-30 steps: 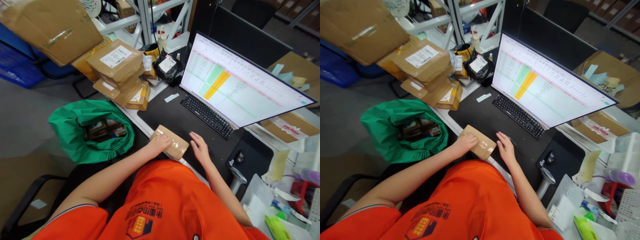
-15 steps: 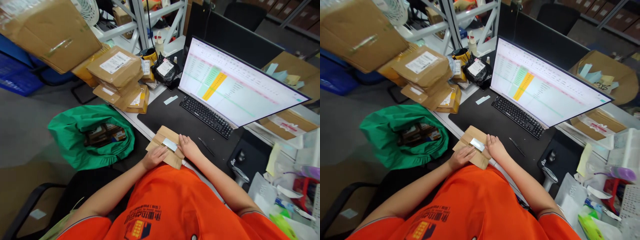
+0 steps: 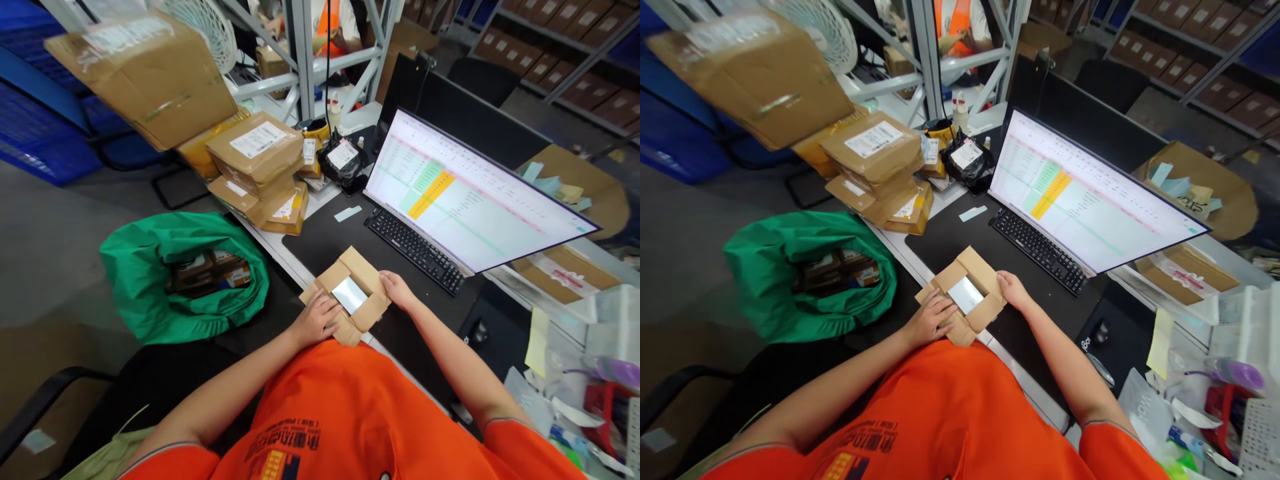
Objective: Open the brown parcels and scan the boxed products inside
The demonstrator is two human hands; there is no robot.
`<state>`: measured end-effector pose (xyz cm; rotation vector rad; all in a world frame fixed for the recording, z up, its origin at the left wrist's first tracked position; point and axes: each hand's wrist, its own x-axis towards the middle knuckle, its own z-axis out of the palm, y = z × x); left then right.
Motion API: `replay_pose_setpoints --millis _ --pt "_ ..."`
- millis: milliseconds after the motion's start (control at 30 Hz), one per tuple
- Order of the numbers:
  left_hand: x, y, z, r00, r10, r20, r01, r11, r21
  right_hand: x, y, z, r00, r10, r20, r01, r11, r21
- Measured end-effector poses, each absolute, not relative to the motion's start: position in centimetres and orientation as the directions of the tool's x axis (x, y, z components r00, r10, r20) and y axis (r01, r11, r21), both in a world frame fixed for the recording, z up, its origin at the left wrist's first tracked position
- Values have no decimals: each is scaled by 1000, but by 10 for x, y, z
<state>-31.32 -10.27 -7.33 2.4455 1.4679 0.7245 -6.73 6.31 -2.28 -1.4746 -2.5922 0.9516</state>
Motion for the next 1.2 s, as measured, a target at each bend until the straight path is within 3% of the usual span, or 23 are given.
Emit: replay_pose_setpoints --millis 133,200,300,367,567,633,733,833,1000,1200 --pt "-308 -97 -56 340 908 244 859 -406 312 -76 72 -5 -510 831 -221 801 365 -475" --pt "-307 -93 -48 294 930 220 898 -348 271 -83 63 7 -589 804 -88 768 522 -371" --pt "-311 -88 -41 218 952 214 919 -274 283 -86 31 20 -862 507 -20 503 848 -165" --pt "-315 -84 -41 152 967 202 921 -213 326 -81 9 23 -906 417 -73 423 895 -140" --pt "-328 -65 -50 105 988 113 832 -149 534 -53 -15 26 -776 622 -100 610 702 -368" --pt "-331 -57 -52 109 988 108 805 -151 574 -55 -19 24 -721 667 -186 689 662 -297" --pt "-334 -48 -54 95 993 77 782 -122 611 -68 -36 21 -615 726 -307 777 624 -83" --pt "-337 -43 -56 86 994 62 766 -106 635 -79 -56 19 -541 769 -340 808 588 44" --pt "-333 -44 -63 90 988 127 798 -148 584 -91 -59 20 -461 849 -260 869 491 63" --pt "-326 -59 -60 131 975 180 907 -191 376 -128 -32 10 -324 917 -231 943 334 2"
